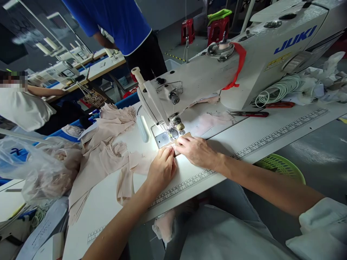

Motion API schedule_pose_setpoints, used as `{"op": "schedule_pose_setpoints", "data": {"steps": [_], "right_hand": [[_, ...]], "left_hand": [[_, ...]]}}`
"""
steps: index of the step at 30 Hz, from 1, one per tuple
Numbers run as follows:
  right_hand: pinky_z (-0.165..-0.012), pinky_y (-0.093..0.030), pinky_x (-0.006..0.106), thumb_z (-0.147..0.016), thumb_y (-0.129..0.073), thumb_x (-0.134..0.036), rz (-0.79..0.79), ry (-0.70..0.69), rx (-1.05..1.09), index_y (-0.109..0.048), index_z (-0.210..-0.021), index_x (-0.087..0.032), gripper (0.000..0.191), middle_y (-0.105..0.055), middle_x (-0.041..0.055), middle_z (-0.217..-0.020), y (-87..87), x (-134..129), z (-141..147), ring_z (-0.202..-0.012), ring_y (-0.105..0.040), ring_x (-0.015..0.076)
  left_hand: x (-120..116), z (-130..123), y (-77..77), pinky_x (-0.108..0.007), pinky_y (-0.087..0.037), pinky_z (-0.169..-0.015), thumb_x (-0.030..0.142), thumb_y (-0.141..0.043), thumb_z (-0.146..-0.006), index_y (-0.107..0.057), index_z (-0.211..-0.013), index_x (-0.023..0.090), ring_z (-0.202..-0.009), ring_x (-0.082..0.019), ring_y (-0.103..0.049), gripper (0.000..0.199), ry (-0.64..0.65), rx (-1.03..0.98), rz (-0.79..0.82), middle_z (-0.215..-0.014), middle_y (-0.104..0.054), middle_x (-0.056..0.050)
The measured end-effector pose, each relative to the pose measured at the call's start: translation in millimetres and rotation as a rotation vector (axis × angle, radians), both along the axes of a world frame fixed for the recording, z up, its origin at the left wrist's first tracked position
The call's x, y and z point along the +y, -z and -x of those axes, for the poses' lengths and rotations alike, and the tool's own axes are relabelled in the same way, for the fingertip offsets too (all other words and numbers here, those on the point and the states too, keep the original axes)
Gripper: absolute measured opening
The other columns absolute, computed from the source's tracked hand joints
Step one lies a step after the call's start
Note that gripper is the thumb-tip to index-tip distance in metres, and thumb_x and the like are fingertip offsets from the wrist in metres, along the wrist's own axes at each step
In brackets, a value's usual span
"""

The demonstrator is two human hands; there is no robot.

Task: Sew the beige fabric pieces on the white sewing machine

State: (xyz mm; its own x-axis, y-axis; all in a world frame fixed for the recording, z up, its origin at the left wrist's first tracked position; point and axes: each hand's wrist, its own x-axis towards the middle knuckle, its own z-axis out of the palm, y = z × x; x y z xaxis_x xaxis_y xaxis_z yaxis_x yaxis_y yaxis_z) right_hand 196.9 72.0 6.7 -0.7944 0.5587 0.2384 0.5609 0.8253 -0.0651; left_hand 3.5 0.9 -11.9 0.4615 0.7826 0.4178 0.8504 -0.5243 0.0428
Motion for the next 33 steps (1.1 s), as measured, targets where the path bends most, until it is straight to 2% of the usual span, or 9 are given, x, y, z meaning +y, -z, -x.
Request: {"op": "schedule_pose_setpoints", "data": {"steps": [7,13,20,23,27,29,33], "right_hand": [[-0.064,-0.029,0.033,-0.091,-0.041,-0.005,0.024,0.193,0.052,-0.071,-0.106,-0.016,0.036,-0.064,0.0105,-0.104,-3.6,14.5,-4.3,-0.076,-0.049,0.0169],[-0.061,-0.027,0.032,-0.09,-0.04,-0.004,0.044,0.205,0.081,-0.071,-0.101,-0.017,0.036,-0.063,0.0082,-0.102,-0.2,17.1,-8.0,-0.073,-0.046,0.0156],[-0.062,-0.03,0.031,-0.09,-0.04,-0.005,0.064,0.179,0.097,-0.073,-0.099,-0.016,0.035,-0.064,0.0101,-0.101,0.6,15.1,-11.3,-0.075,-0.049,0.0167],[-0.065,-0.033,0.03,-0.095,-0.041,-0.01,0.14,0.199,0.174,-0.074,-0.103,-0.018,0.035,-0.067,0.0094,-0.103,1.4,16.9,-8.4,-0.078,-0.054,0.0168],[-0.066,-0.034,0.029,-0.104,-0.043,-0.029,0.263,0.273,0.328,-0.071,-0.112,-0.018,0.032,-0.073,0.0086,-0.104,-2.8,30.9,1.8,-0.08,-0.061,0.0181],[-0.064,-0.031,0.03,-0.105,-0.043,-0.033,0.287,0.331,0.324,-0.071,-0.108,-0.018,0.032,-0.075,0.0084,-0.098,-6.6,40.7,6.9,-0.079,-0.062,0.0189],[-0.063,-0.027,0.03,-0.104,-0.043,-0.03,0.263,0.396,0.301,-0.07,-0.094,-0.018,0.031,-0.076,0.0084,-0.089,-8.1,50.6,10.0,-0.077,-0.063,0.019]], "left_hand": [[20.8,-2.7,-0.2,-0.045,-0.061,-0.093,0.013,-0.041,-0.096,-0.066,-0.12,0.014,-0.101,-0.028,-0.066,0.034,-0.1,0.036,0.012,-0.11,-0.068,-0.016],[34.3,-1.5,2.5,-0.048,-0.06,-0.092,0.014,-0.04,-0.098,-0.066,-0.119,0.009,-0.098,-0.03,-0.064,0.034,-0.1,0.041,-0.005,-0.111,-0.068,-0.02],[37.1,-0.5,6.0,-0.045,-0.06,-0.089,0.013,-0.041,-0.097,-0.066,-0.117,0.011,-0.094,-0.028,-0.063,0.032,-0.075,0.042,-0.064,-0.106,-0.068,-0.017],[37.3,-0.7,6.5,-0.045,-0.06,-0.089,0.014,-0.043,-0.097,-0.066,-0.119,0.012,-0.094,-0.028,-0.063,0.032,-0.069,0.032,-0.072,-0.107,-0.068,-0.017],[37.7,-0.5,5.4,-0.045,-0.06,-0.09,0.013,-0.042,-0.097,-0.067,-0.119,0.01,-0.096,-0.028,-0.064,0.033,-0.072,0.022,-0.055,-0.108,-0.068,-0.018],[38.1,-0.1,4.9,-0.046,-0.06,-0.089,0.014,-0.043,-0.097,-0.067,-0.119,0.01,-0.096,-0.029,-0.064,0.033,-0.064,0.024,-0.042,-0.108,-0.068,-0.019],[39.0,0.4,5.2,-0.046,-0.06,-0.088,0.014,-0.045,-0.096,-0.066,-0.118,0.01,-0.095,-0.029,-0.064,0.031,-0.059,0.03,-0.041,-0.107,-0.069,-0.019]]}}
